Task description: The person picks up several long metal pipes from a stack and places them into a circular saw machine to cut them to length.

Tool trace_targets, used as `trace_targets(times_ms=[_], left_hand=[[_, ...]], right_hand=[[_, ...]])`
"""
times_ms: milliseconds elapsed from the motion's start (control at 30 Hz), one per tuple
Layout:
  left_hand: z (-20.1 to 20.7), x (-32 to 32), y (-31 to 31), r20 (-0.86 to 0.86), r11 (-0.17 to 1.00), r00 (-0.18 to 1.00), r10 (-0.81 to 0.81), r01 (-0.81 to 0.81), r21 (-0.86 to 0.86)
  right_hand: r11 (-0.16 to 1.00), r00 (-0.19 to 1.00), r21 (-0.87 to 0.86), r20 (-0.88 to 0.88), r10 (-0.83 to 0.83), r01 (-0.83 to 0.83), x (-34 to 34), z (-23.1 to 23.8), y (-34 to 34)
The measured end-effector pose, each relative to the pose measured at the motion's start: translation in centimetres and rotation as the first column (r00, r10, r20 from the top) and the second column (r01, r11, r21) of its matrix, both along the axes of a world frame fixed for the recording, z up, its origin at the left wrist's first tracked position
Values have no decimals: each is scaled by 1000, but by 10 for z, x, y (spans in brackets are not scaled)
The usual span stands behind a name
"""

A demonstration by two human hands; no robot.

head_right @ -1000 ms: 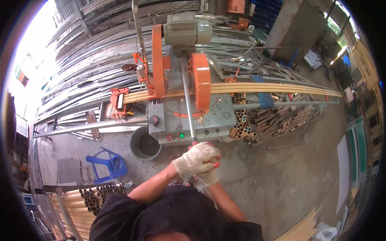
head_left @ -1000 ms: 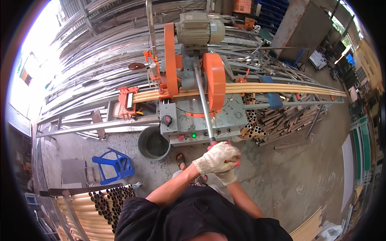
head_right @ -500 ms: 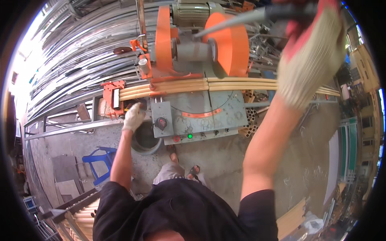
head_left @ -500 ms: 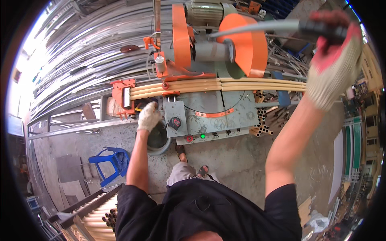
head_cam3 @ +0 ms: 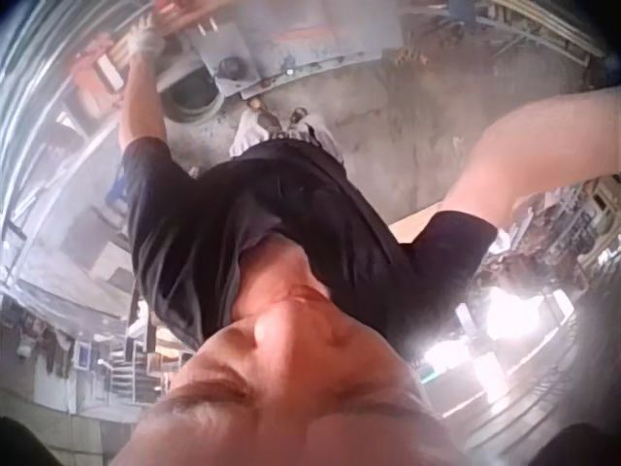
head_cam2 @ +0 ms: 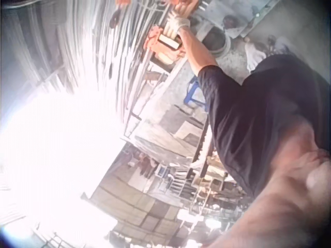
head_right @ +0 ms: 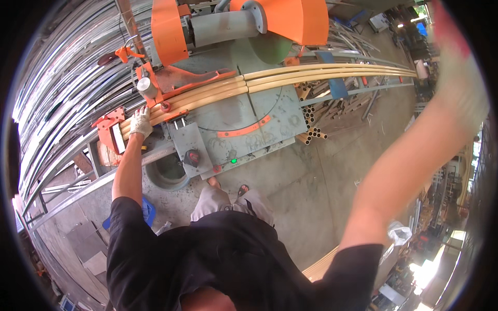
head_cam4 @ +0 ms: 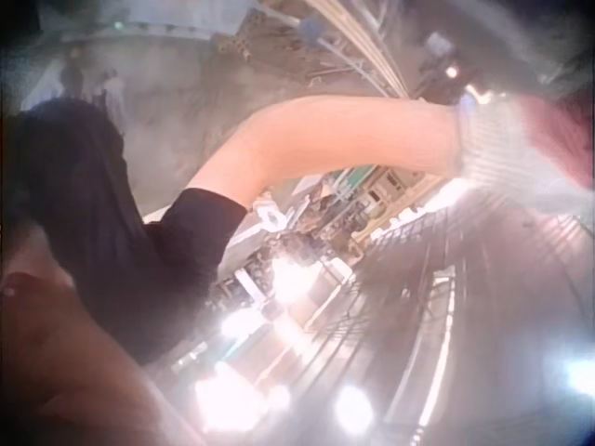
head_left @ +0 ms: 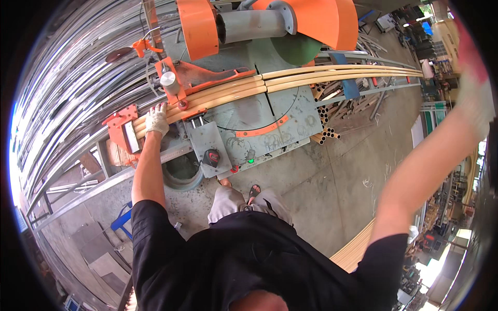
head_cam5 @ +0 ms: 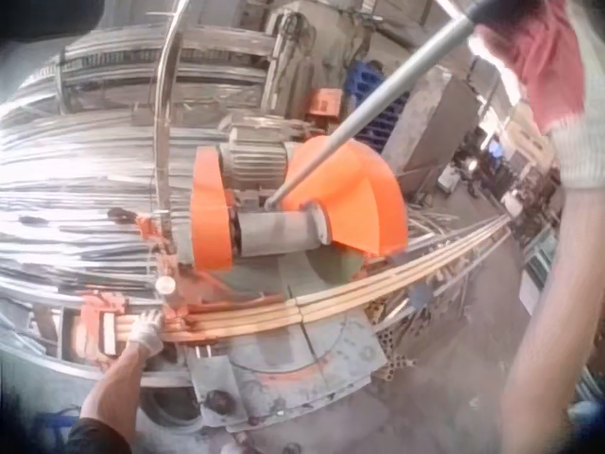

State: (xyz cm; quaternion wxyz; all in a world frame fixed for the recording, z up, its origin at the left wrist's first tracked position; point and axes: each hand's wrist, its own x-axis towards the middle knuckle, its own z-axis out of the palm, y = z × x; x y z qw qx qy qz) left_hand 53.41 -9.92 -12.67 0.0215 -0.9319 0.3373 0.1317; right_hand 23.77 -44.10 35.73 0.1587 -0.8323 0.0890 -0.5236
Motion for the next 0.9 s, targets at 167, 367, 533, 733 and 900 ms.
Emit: trace_targets(times_ms=[167, 367, 533, 733, 900], left_hand=[[7, 9, 21, 57, 995, 993, -104, 104, 2], [29, 9, -7, 14, 987, 989, -146, 147, -68], [34, 7, 11, -22, 992, 996, -91, 89, -90], [38, 9, -1, -89, 998, 994, -69, 70, 8], [9, 7, 14, 70, 984, 984, -162, 166, -63]], right_hand=[[871, 662, 306, -749, -30, 386, -59, -216, 23], [656, 187, 145, -982, 5, 741, -145, -528, 79], [605, 31, 83, -995, 96, 792, -111, -532, 99], [555, -10, 56, -993, 115, 830, -120, -541, 104], [582, 77, 146, -987, 142, 800, -144, -522, 90]])
